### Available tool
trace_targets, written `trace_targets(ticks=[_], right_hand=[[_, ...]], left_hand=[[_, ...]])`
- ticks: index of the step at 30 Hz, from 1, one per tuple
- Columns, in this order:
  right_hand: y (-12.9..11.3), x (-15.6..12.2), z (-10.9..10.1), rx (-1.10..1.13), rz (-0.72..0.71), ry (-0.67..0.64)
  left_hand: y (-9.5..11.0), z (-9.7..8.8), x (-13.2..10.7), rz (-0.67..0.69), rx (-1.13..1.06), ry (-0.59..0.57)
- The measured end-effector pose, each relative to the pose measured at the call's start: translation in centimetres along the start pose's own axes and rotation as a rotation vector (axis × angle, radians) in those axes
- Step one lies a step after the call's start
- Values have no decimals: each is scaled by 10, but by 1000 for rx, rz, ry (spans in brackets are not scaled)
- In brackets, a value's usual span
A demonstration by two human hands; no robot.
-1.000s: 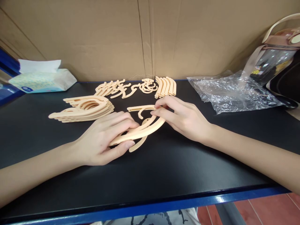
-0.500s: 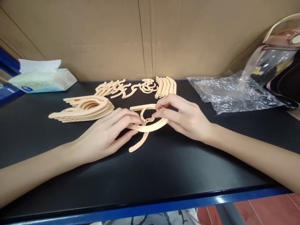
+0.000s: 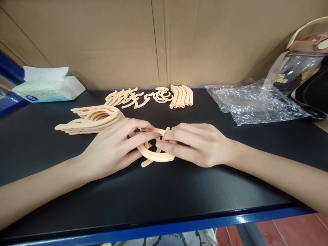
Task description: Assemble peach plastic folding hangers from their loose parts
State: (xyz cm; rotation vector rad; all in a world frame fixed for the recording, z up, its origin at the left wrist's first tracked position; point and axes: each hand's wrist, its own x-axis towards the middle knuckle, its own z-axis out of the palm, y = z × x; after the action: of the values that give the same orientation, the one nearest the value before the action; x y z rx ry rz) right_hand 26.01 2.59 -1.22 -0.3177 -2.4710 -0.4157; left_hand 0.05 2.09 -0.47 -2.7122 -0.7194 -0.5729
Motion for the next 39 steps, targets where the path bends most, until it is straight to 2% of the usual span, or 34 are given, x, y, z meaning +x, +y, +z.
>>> trace_targets(ticks=[4, 11, 17, 20, 24, 35, 39], right_hand=[[-1, 4, -1, -57, -135, -28], [-1, 11, -1, -133, -183, -1], [-2, 14, -1, -198, -229, 23], [-2, 13, -1, -280, -217, 34], [-2, 12, -2, -364, -206, 22], [0, 12, -2, -247, -222, -151], [0, 13, -2, -241, -215, -143]], left_hand=[[3, -2, 0, 82, 36, -12], [3, 0, 1, 82, -55, -23], [8, -3, 1, 74, -46, -16], [8, -4, 2, 24, 43, 70], [6, -4, 3, -49, 285, 212], [10, -2, -2, -192, 293, 67], [7, -1, -4, -188, 263, 46]])
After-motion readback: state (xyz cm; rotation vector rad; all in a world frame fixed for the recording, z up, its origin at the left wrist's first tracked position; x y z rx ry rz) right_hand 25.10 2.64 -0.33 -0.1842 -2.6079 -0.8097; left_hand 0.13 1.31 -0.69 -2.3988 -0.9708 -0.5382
